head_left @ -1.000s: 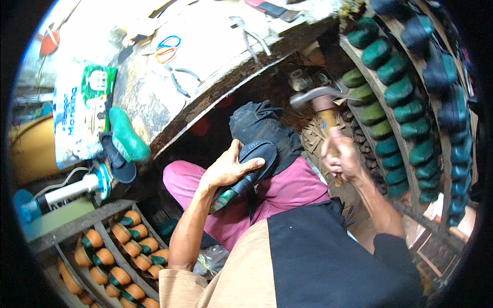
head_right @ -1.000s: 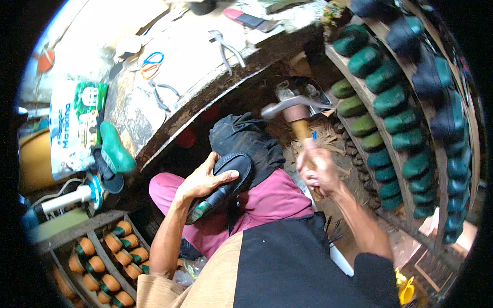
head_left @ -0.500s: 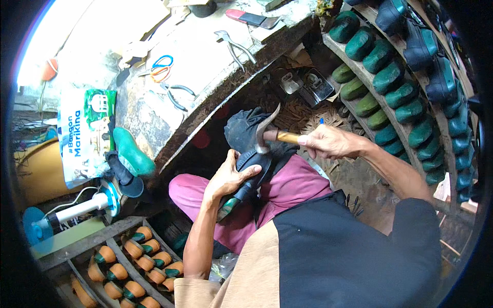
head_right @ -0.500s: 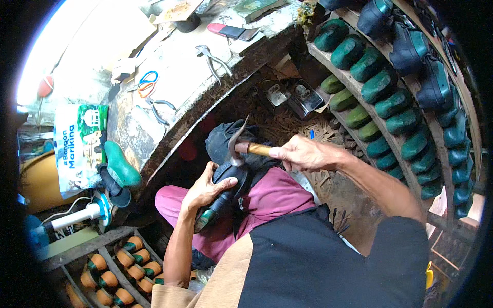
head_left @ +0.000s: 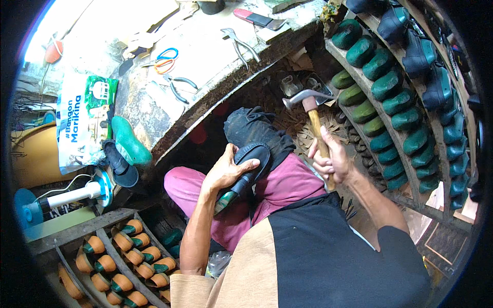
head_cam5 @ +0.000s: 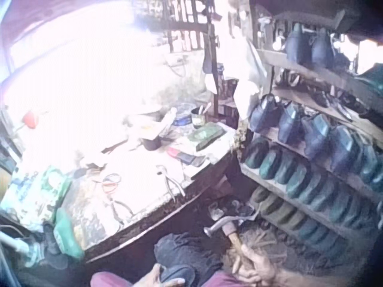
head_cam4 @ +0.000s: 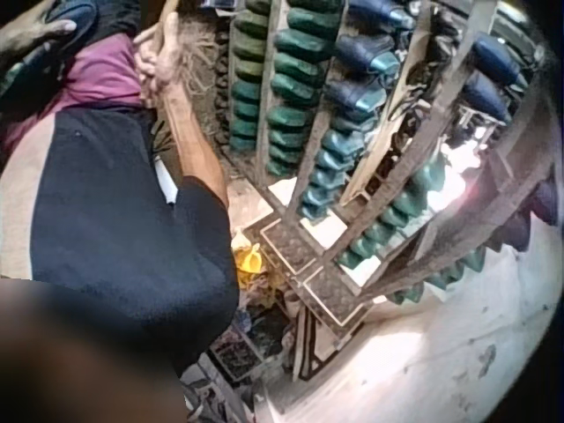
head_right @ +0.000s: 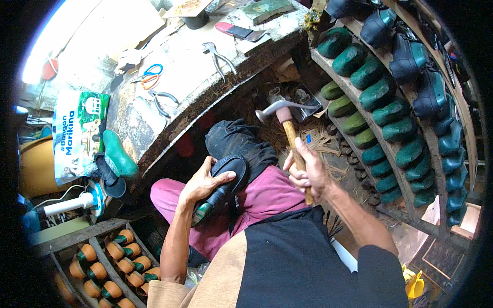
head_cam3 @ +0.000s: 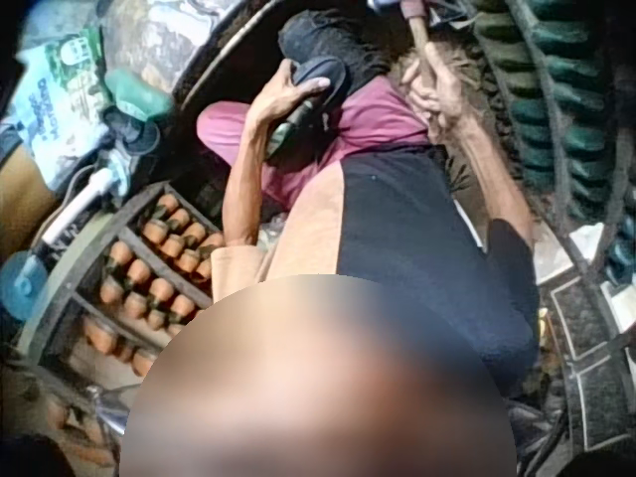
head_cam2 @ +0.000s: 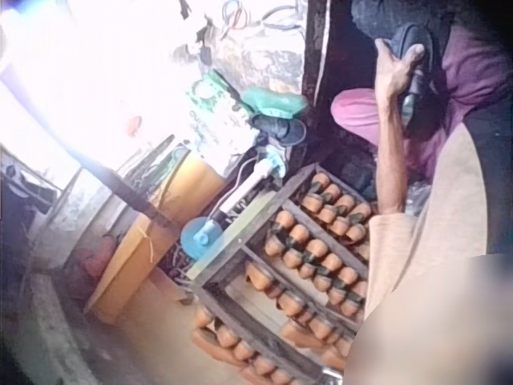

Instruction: The person uses a hammer and a curved metal tool to repeatedly strike and pry the sole of a black slipper. They rotate the slipper to work on different edges and occasionally inspect the sole while seated on the floor.

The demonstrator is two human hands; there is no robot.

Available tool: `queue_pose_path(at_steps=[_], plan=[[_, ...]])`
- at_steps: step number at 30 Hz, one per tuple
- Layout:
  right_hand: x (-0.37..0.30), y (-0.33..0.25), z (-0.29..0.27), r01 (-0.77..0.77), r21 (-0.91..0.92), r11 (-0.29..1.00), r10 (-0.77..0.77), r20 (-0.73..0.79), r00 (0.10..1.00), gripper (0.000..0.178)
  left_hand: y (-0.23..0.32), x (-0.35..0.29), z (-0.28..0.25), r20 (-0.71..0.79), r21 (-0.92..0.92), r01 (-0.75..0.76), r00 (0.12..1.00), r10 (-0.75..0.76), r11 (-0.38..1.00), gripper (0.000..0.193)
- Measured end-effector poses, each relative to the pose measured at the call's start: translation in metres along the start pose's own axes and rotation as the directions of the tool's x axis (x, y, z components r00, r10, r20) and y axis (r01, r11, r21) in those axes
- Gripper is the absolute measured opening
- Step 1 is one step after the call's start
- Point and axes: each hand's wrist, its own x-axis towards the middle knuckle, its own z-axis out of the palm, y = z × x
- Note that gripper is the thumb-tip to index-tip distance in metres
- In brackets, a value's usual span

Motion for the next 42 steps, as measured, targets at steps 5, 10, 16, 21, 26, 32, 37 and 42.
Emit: queue_pose_path(at_steps=[5, 10, 16, 21, 26, 32, 37, 42], plan=[[0.000, 0.035, -0.028, -0.231, -0.383, 0.895, 0.236, -0.033, 0.971, 0.078, 0.018, -0.010, -0.002, -0.096, 0.056, 0.070, 0.993, -0.064, 0.996, 0.097], [0.025, 0.061, -0.072, -0.140, -0.252, 0.958, 0.057, -0.310, 0.949, 0.068, 0.039, -0.046, 0.020, -0.209, 0.088, -0.039, 0.976, 0.057, 0.995, 0.075], [0.082, 0.057, -0.154, -0.285, -0.668, 0.688, -0.157, -0.520, 0.840, 0.033, 0.019, -0.057, 0.015, -0.393, -0.726, -0.293, 0.919, -0.025, 0.623, 0.041], [0.141, 0.024, -0.194, -0.288, -0.952, 0.105, -0.614, -0.290, 0.734, 0.036, -0.014, -0.032, 0.044, -0.457, -0.851, -0.332, 0.850, -0.262, 0.407, 0.053], [0.198, -0.006, -0.209, -0.315, -0.945, -0.092, -0.721, -0.155, 0.676, 0.059, -0.050, -0.039, 0.070, -0.393, -0.919, -0.387, 0.914, -0.102, 0.073, 0.059], [0.225, 0.012, -0.240, -0.431, -0.891, -0.141, -0.574, -0.281, 0.769, 0.108, -0.053, -0.037, 0.060, -0.361, -0.933, -0.361, 0.933, 0.001, -0.011, 0.070], [0.220, 0.029, -0.270, -0.496, -0.864, -0.080, -0.439, -0.416, 0.796, 0.097, -0.039, -0.039, 0.049, -0.283, -0.959, -0.283, 0.959, -0.016, -0.002, 0.085], [0.195, 0.046, -0.272, -0.465, -0.884, 0.053, -0.503, -0.426, 0.752, 0.095, -0.034, -0.035, 0.048, -0.274, -0.961, -0.274, 0.962, 0.009, 0.046, 0.085]])
